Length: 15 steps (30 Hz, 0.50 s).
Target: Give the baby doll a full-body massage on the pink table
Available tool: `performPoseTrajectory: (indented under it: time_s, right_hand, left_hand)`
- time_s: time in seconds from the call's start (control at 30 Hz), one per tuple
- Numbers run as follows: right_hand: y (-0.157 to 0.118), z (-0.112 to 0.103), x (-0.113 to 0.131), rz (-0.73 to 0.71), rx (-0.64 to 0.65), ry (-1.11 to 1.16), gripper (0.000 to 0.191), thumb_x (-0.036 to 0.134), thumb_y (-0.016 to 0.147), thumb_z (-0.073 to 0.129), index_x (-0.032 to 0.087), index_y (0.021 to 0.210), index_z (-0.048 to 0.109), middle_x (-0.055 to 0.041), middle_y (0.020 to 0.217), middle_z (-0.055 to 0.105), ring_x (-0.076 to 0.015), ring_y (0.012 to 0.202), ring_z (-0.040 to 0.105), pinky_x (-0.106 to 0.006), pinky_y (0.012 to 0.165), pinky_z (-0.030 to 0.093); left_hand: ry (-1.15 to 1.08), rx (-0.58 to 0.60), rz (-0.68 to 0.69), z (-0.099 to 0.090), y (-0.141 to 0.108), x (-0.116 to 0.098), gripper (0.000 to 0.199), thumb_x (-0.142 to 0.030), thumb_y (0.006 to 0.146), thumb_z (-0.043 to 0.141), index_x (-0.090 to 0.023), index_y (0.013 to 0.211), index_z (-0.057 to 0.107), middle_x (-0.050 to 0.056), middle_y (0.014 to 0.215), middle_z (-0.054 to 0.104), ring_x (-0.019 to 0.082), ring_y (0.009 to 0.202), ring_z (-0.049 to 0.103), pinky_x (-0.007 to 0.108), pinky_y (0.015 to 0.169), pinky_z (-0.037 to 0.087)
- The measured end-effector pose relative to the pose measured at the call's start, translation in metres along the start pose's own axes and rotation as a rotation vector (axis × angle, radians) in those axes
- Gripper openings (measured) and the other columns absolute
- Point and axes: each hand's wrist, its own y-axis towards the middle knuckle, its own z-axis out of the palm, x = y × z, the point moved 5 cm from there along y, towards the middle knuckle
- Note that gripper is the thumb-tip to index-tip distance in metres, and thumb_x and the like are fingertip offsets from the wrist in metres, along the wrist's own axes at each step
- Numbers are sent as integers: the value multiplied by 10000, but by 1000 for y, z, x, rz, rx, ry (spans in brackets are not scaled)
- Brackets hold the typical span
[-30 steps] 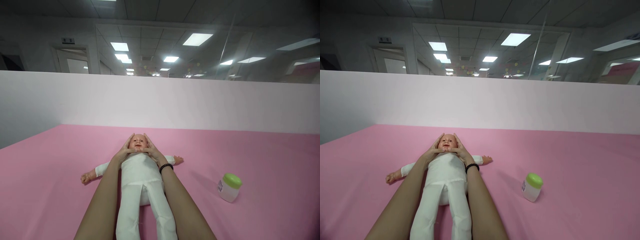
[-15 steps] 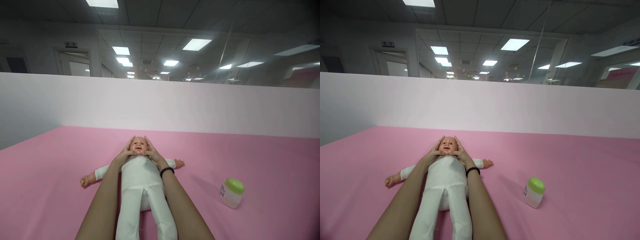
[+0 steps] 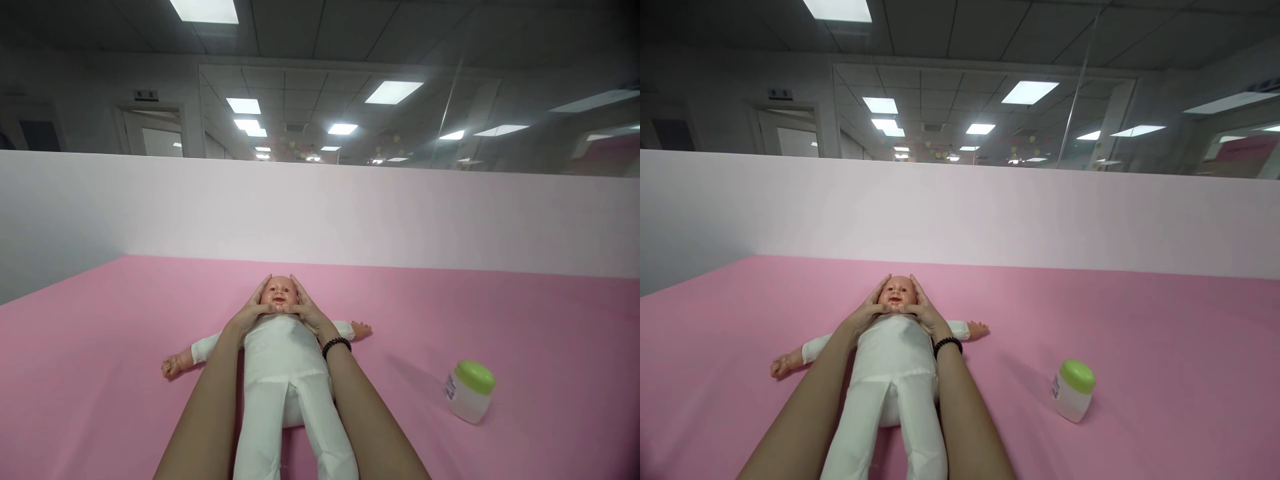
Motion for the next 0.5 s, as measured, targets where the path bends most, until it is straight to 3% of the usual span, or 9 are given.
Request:
performPoseTrajectory:
  time_s: [0.5]
  right_hand:
    - [-1, 1, 1, -8, 25, -52, 412, 372, 960, 619, 180, 1320, 555, -111, 1334, 554, -252, 1157, 588, -468, 962, 524]
  left_hand:
    - [42, 8, 5, -4, 4, 5, 1063, -175, 679, 848, -409, 1546, 279, 87, 1584, 378, 325, 1352, 506, 485, 1113, 452]
